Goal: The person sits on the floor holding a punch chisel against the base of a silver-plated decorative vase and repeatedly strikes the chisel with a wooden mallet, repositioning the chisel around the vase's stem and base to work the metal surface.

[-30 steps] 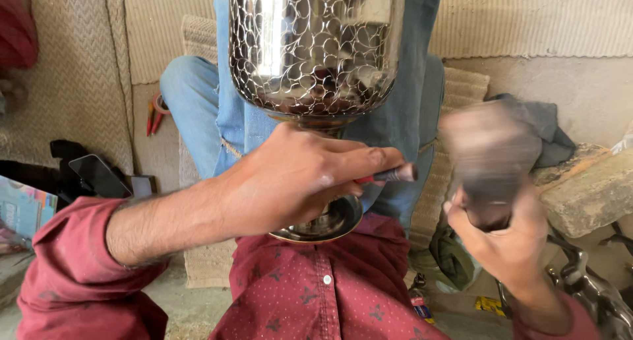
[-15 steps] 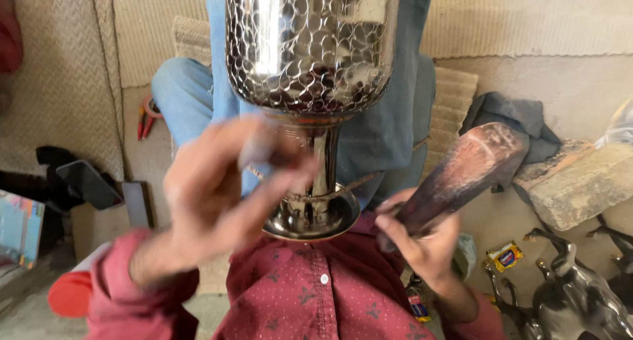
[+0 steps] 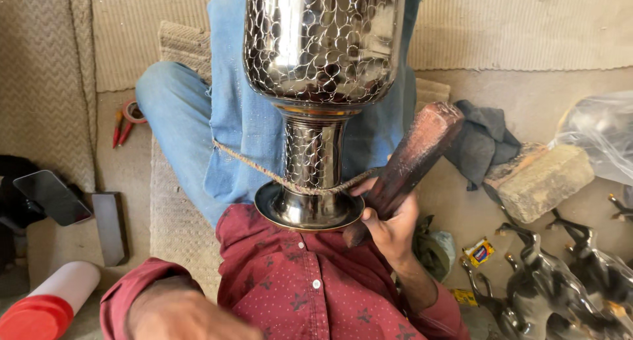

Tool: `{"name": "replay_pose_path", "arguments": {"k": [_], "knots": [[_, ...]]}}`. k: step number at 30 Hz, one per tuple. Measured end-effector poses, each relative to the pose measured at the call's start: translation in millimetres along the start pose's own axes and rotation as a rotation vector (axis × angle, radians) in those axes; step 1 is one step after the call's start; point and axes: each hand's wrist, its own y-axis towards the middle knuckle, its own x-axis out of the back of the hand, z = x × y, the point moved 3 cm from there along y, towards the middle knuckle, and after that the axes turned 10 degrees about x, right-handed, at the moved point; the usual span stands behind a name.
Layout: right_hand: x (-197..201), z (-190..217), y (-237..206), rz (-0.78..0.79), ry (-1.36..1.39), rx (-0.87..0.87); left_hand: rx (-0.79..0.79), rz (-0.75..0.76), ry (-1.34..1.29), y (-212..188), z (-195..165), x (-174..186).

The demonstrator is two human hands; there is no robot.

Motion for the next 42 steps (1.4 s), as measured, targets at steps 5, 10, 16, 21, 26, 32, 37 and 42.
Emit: {"name": "replay_pose_path", "arguments": {"k": [5, 10, 16, 21, 26, 32, 37, 42], "knots": [[-2.1, -1.1, 6.3, -0.012, 0.047, 0.032, -0.021, -0.582, 0.153, -9.0, 42.9, 15.2], [-6.7, 18.7, 12.2, 0.008, 0.003, 0.103, -0.037, -1.033, 0.636, -22.6, 93.1, 19.0], [-20.2, 49.9, 11.2, 0.035, -0.146, 0.145, 0.040, -1.109, 0.761, -31.5, 102.5, 34.5], [-19.7, 68.6, 20.6, 0.065, -0.100, 0.109, 0.088, -1.025, 0.910, -23.1, 92.4, 39.2], [-11.5, 78.8, 38.2, -0.259, 0.030, 0.385, 0.259, -0.784, 1.037, -3.4, 60.8, 46.7], [-14.0, 56.7, 41.1, -0.186, -0.062, 0.500, 0.435, -0.491, 0.817, 45.1, 51.9, 58.8], [18.7, 55.4, 7.3, -0.151, -0.120, 0.126, 0.415, -0.118, 0.933, 69.8, 56.9, 61.9], [50.3, 73.1, -10.0, -0.201, -0.440, 0.031, 0.512, 0.117, 0.894, 84.2, 67.0, 65.5]]}}
